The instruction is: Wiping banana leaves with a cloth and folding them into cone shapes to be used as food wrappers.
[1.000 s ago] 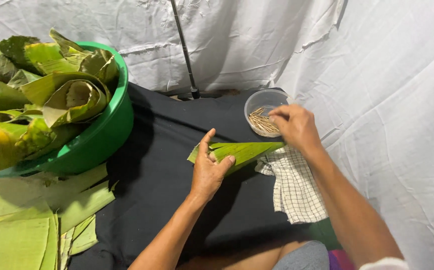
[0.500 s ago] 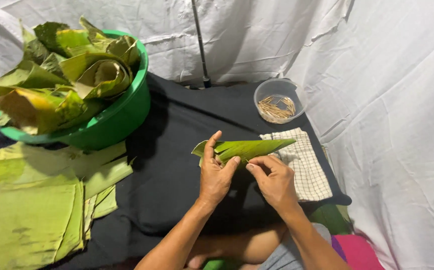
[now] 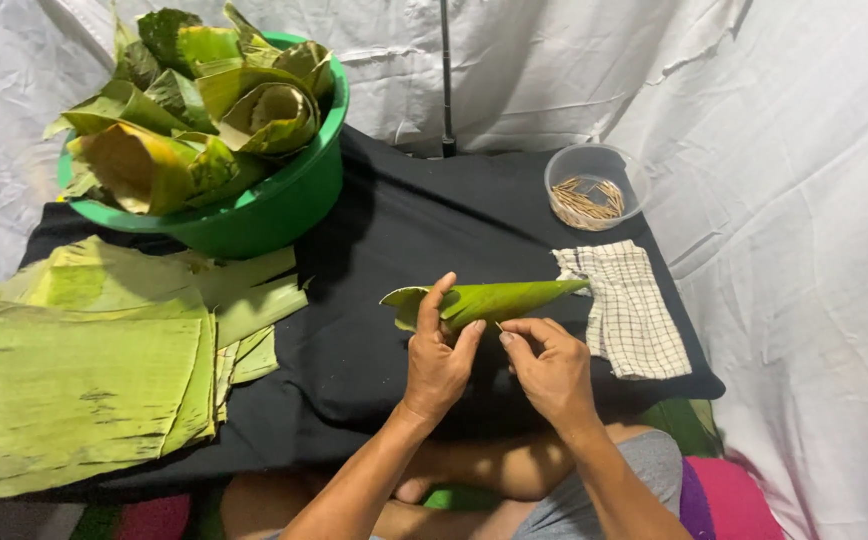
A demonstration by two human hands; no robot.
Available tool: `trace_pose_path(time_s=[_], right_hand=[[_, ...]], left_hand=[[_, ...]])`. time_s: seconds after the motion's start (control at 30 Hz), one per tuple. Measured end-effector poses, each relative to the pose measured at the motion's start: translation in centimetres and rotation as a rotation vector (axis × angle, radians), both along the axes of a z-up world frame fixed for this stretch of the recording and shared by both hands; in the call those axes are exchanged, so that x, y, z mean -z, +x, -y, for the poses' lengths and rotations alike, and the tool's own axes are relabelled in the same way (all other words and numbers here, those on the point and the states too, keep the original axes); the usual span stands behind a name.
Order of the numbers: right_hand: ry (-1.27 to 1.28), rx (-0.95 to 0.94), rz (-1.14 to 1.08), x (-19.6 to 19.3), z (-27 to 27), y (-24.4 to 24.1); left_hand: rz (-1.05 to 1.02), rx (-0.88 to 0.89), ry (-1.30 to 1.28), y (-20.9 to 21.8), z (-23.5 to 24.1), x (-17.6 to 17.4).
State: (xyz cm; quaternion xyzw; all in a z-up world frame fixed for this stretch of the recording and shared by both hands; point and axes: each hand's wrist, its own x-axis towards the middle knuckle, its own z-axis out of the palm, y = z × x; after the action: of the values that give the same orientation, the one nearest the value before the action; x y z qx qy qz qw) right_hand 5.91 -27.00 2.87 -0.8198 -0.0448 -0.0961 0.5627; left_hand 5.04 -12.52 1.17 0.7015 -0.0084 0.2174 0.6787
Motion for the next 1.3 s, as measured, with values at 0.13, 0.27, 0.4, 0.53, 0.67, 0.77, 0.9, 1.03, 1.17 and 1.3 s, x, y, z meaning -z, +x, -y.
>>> trace_pose_path(time_s=[0.13,0.27,0.4,0.53,0.67,0.77,0.9,1.03,1.17,1.3], right_hand=[[0.048,0.011,-0.035,0.0,-1.5,-0.8],[0.137,0.031,-0.149,0.3,-2.7,-1.4],[0.184,0.055,-0.210,-0.1,-3.9,-2.1],[0.201,0.016,-0.099,0.7,-4.9,-2.8],[0.228,-0.067,0.078,1.4,-5.5,-3.5],[0.312,-0.115,0.015,2.0,-5.7,-3.8],[0.493,-0.107,-0.103,3.3,-5.8,-4.0],[0.640,-0.157,-0.056,3.9,-5.7,-4.0],[0.666,-0.169,-0.077,4.3,-5.4,-4.1],[0.738,-0.173,-0.096,4.8,-5.3,-4.0]], left_hand=[[0.059,-0.061,0.131,-0.7,-1.0,0.3],[0.094,-0.037,0.233,-2.0,-2.2,0.1],[0.071,0.006,0.184,-2.9,-2.8,0.3],[0.024,0.034,0.063,-3.3,-3.3,-1.1],[-0.087,0.092,-0.382,-3.3,-3.8,-1.0],[-0.134,0.070,-0.542,-3.3,-4.1,-0.8],[-0.288,0.033,-0.662,-3.9,-4.3,-2.1],[-0.317,0.034,-0.737,-4.5,-4.2,-2.5],[-0.332,0.047,-0.701,-4.9,-4.2,-2.6],[-0.331,0.044,-0.659,-5.0,-4.1,-2.6]])
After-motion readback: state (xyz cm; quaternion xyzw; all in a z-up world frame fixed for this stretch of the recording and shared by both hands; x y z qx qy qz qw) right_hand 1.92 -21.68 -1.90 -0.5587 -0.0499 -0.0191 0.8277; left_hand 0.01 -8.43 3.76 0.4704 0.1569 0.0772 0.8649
